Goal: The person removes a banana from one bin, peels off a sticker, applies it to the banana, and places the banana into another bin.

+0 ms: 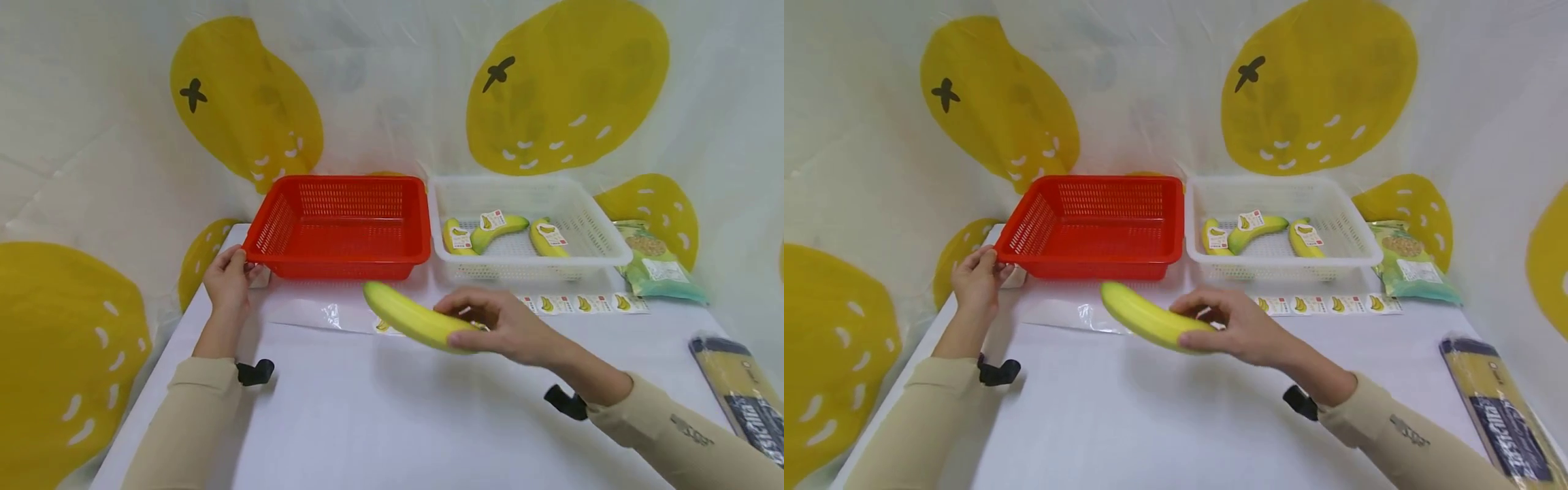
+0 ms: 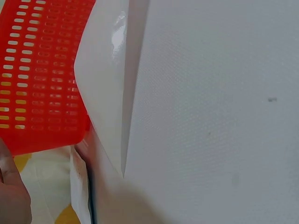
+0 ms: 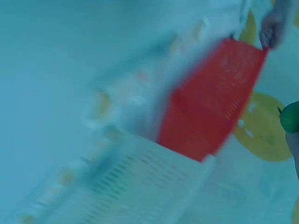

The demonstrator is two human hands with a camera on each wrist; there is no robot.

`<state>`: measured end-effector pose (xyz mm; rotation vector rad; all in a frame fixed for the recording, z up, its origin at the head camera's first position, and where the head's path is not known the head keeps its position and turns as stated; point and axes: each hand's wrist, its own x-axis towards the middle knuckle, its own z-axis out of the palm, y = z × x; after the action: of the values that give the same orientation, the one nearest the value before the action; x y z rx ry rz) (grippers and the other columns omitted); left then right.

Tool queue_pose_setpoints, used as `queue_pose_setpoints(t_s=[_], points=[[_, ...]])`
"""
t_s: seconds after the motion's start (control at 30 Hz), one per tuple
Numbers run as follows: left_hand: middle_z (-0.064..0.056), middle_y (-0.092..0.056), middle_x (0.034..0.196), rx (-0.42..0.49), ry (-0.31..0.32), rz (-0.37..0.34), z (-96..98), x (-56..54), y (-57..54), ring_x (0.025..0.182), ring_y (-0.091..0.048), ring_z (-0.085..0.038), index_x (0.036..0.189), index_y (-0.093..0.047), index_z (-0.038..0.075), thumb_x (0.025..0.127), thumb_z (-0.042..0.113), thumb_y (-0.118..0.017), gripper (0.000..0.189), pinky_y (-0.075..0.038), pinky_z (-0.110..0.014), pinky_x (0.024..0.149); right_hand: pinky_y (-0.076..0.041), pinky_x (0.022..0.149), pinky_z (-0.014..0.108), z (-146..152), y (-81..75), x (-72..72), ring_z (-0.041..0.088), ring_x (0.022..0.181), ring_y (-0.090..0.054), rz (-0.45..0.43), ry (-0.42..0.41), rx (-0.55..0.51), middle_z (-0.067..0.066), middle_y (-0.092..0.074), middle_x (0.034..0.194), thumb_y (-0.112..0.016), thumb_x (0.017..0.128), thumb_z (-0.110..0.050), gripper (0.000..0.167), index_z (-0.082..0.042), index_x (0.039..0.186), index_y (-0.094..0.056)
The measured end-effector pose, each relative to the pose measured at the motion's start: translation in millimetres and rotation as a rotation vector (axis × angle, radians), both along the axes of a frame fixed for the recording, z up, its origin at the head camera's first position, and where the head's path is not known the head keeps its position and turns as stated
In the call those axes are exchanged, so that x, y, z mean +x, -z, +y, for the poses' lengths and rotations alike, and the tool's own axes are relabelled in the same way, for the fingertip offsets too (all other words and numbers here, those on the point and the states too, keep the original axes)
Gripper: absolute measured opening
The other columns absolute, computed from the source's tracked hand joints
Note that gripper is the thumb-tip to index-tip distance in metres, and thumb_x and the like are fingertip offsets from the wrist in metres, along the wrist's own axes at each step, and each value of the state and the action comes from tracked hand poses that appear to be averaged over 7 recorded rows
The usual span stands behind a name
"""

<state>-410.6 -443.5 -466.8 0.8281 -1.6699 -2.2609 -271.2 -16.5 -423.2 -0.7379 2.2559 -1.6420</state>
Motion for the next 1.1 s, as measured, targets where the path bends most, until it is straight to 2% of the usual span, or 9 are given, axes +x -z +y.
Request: queue_pose_setpoints(t_s=[0.1, 0.17, 0.33, 0.43, 0.63, 0.77, 0.93, 1.03, 1.1], points=[[-0.001, -0.059, 0.104, 0.043, -0.015, 0.010, 0.2, -2.2, -2.3, 0.071, -0.063, -0.011, 0.132, -0.063, 0.009, 0.102, 0.018, -0.061, 0.032, -0.058, -0.018, 0.063, -0.056, 0.087, 0.026, 11.1, 21.9, 26.5, 0.015, 0.099, -0.065, -0.049, -0.011, 0.079, -0.001, -0.069, 0.112, -0.076, 0.091, -0.017, 0.029, -0.020, 0.120, -0.070], [-0.002, -0.059, 0.106, 0.079, -0.033, 0.020, -2.6, -1.5, -4.4, 0.072, -0.063, -0.012, 0.131, -0.064, 0.009, 0.102, 0.017, -0.061, 0.030, -0.059, -0.019, 0.063, -0.054, 0.088, 0.024, 14.6, 35.2, 35.9, 0.011, 0.098, -0.063, -0.069, -0.025, 0.136, -0.006, -0.070, 0.111, -0.078, 0.091, -0.024, 0.029, -0.024, 0.118, -0.070], [-0.003, -0.060, 0.109, 0.139, -0.082, 0.040, -12.2, 2.2, -6.2, 0.076, -0.065, -0.014, 0.126, -0.066, 0.010, 0.101, 0.017, -0.063, 0.026, -0.059, -0.020, 0.063, -0.051, 0.090, 0.022, 12.8, 61.7, 37.0, 0.006, 0.097, -0.061, -0.016, -0.067, 0.196, -0.009, -0.071, 0.108, -0.080, 0.089, -0.031, 0.030, -0.023, 0.116, -0.069], [-0.003, -0.060, 0.110, 0.151, -0.082, 0.046, -12.4, 2.0, -4.0, 0.076, -0.066, -0.014, 0.127, -0.066, 0.010, 0.101, 0.017, -0.063, 0.027, -0.059, -0.020, 0.063, -0.050, 0.089, 0.021, 11.6, 71.6, 34.6, 0.006, 0.097, -0.061, 0.008, -0.064, 0.209, -0.008, -0.071, 0.108, -0.081, 0.088, -0.032, 0.031, -0.021, 0.115, -0.070], [-0.003, -0.061, 0.111, 0.163, -0.064, 0.038, -7.6, 0.2, -1.0, 0.079, -0.067, -0.014, 0.120, -0.068, 0.014, 0.100, 0.019, -0.064, 0.021, -0.059, -0.020, 0.065, -0.049, 0.088, 0.022, 11.5, 82.4, 36.0, 0.009, 0.098, -0.061, -0.004, -0.088, 0.220, -0.008, -0.071, 0.110, -0.079, 0.089, -0.032, 0.030, -0.021, 0.116, -0.070], [-0.005, -0.060, 0.108, 0.200, -0.065, 0.059, -3.4, -1.6, -0.1, 0.074, -0.066, -0.015, 0.112, -0.069, 0.013, 0.100, 0.015, -0.065, 0.013, -0.060, -0.021, 0.062, -0.049, 0.089, 0.022, 11.3, 84.4, 38.8, 0.007, 0.099, -0.060, -0.018, -0.075, 0.248, -0.009, -0.070, 0.111, -0.079, 0.089, -0.034, 0.030, -0.023, 0.116, -0.071], [-0.006, -0.060, 0.103, 0.219, -0.069, 0.086, 2.7, -2.4, 1.2, 0.068, -0.065, -0.015, 0.110, -0.069, 0.010, 0.099, 0.012, -0.065, 0.012, -0.060, -0.023, 0.060, -0.049, 0.091, 0.022, 12.9, 85.6, 43.0, 0.007, 0.100, -0.060, -0.030, -0.053, 0.264, -0.009, -0.070, 0.112, -0.080, 0.088, -0.035, 0.031, -0.023, 0.116, -0.071], [-0.005, -0.058, 0.096, 0.269, -0.095, 0.061, 8.0, 2.3, -0.2, 0.066, -0.061, -0.016, 0.108, -0.064, 0.011, 0.098, 0.017, -0.067, 0.012, -0.060, -0.024, 0.062, -0.049, 0.091, 0.022, 13.0, 86.2, 46.1, 0.007, 0.101, -0.061, -0.024, -0.053, 0.260, -0.009, -0.070, 0.112, -0.081, 0.088, -0.035, 0.032, -0.023, 0.116, -0.071], [-0.005, -0.056, 0.090, 0.293, -0.139, 0.058, 15.8, 7.6, -1.6, 0.063, -0.057, -0.017, 0.103, -0.060, 0.010, 0.097, 0.020, -0.069, 0.014, -0.059, -0.024, 0.060, -0.049, 0.092, 0.022, 12.4, 86.8, 47.7, 0.008, 0.101, -0.061, -0.020, -0.055, 0.258, -0.009, -0.070, 0.113, -0.081, 0.088, -0.036, 0.033, -0.023, 0.117, -0.071]])
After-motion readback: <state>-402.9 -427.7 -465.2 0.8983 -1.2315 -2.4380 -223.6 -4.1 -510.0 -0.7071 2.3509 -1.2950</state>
